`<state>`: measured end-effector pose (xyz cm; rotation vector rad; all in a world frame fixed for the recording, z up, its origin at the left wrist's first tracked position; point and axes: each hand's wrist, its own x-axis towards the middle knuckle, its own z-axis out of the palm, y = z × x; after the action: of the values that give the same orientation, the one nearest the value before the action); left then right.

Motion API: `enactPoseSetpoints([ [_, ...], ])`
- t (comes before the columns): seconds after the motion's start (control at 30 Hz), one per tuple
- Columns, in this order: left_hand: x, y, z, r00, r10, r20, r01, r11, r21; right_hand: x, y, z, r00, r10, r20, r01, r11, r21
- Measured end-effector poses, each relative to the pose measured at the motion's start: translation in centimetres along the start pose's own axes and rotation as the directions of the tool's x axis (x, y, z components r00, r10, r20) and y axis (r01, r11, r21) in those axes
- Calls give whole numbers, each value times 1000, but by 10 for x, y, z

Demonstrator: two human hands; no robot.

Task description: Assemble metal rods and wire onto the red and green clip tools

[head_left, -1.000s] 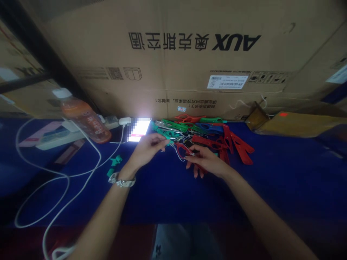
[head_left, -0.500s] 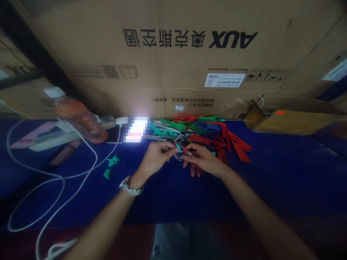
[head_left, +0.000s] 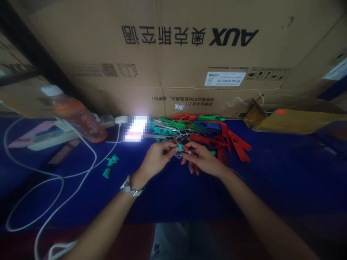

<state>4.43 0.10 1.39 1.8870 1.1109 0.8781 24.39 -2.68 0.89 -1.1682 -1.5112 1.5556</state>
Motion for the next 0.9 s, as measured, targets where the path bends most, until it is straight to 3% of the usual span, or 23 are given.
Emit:
enactPoseSetpoints([
  [0.13, -2, 3, 1, 999, 30, -45, -20, 978, 208, 2, 4, 0, 999, -32, 5, 32, 999, 4],
  [0.37, 2, -4, 2, 996, 20, 84, -7, 989, -151, 1, 4, 1, 999, -50, 22, 50, 999, -20],
  [0.5, 2, -5, 0, 988, 18, 153, 11, 983, -184, 0, 3, 1, 998, -52, 36, 53, 998, -23],
  [0.6, 1, -5, -2, 990, 46, 130, -34, 995, -95, 1, 5, 1, 997, -72, 27, 73, 997, -10],
  [0.77, -3, 0, -2, 993, 87, 75, -100, 977, 189, 2, 7, 2, 996, -85, -3, 85, 996, 21],
  [0.9, -5, 5, 1, 994, 77, 76, -95, 955, 279, 2, 7, 2, 997, -75, -12, 76, 997, 7],
])
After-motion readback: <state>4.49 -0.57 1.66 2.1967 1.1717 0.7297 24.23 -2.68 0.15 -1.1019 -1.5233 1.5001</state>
